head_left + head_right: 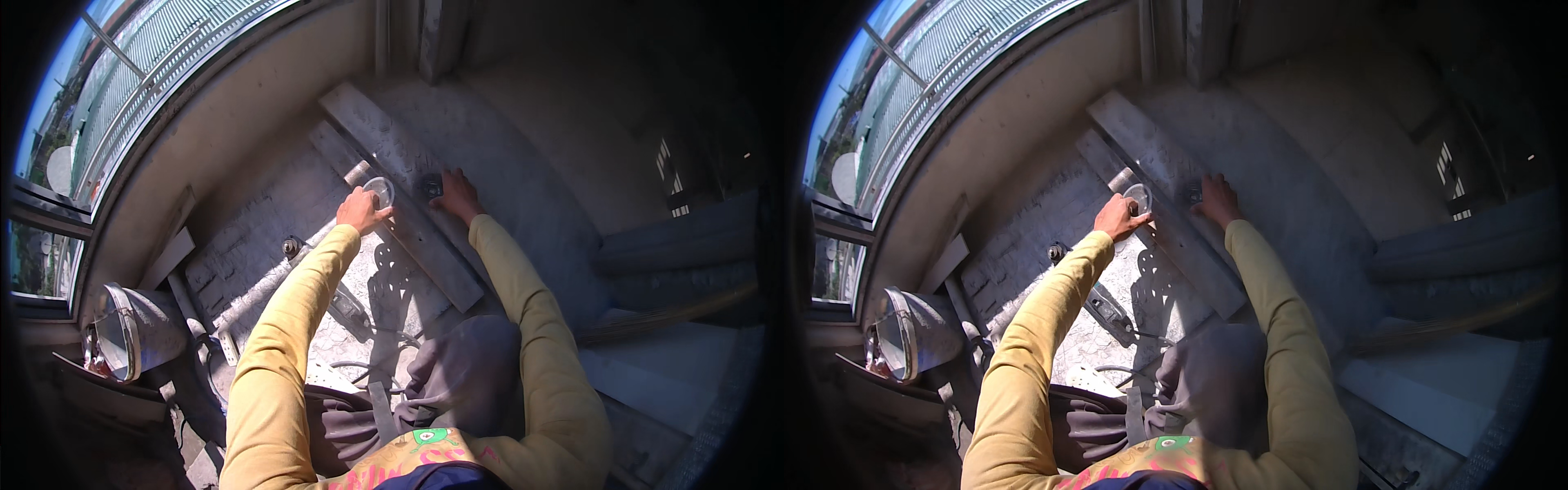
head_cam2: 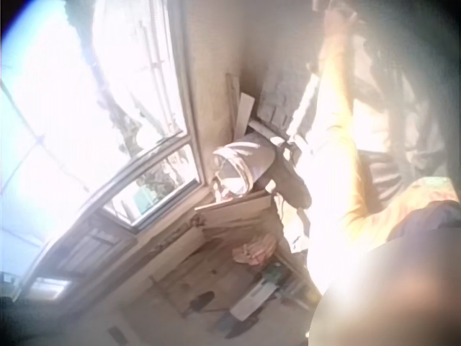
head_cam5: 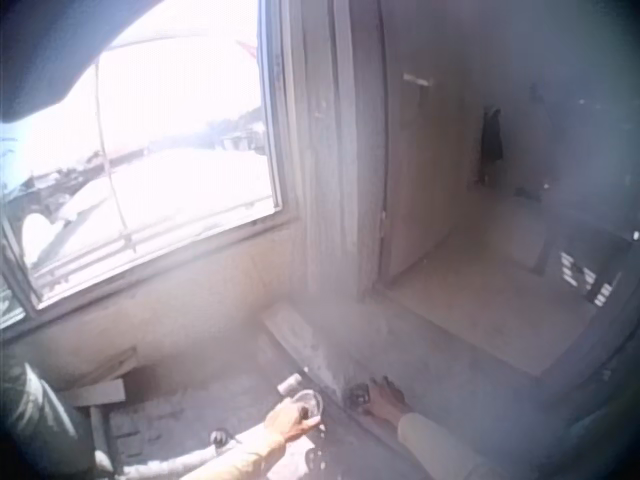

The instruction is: The person attaches a cutting disc to an angle grinder, then uses the grinder on a metal piece. Later, the person sits on the floor and mixes a pile of cement with a trowel.

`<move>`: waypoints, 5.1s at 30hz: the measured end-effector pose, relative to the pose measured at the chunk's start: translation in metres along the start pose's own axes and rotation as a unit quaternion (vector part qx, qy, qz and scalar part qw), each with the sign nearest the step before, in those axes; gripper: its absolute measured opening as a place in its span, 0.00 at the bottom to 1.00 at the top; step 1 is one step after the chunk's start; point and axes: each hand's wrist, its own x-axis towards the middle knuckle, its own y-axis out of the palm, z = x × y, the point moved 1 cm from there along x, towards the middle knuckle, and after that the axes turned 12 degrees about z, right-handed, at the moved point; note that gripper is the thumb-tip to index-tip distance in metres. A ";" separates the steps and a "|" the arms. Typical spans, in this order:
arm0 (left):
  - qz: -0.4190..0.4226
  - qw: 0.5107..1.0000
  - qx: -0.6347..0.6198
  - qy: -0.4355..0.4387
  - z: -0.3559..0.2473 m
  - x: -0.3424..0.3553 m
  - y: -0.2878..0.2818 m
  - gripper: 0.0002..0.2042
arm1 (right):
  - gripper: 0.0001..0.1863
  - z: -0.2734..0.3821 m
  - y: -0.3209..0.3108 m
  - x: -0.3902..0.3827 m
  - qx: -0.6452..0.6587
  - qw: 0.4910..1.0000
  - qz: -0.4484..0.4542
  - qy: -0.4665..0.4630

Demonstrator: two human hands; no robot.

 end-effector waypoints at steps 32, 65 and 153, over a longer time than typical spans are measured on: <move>0.139 0.799 -0.555 0.184 -0.103 -0.030 -0.091 0.26 | 0.16 0.052 -0.119 -0.152 0.300 0.911 -0.235 -0.155; 0.192 0.726 -0.529 0.395 -0.094 -0.052 -0.173 0.30 | 0.23 0.172 -0.144 -0.186 0.015 0.918 -0.217 -0.332; -0.400 0.530 -0.702 -0.258 0.035 -0.468 -0.032 0.12 | 0.13 0.149 0.082 -0.039 0.313 0.834 0.429 -0.148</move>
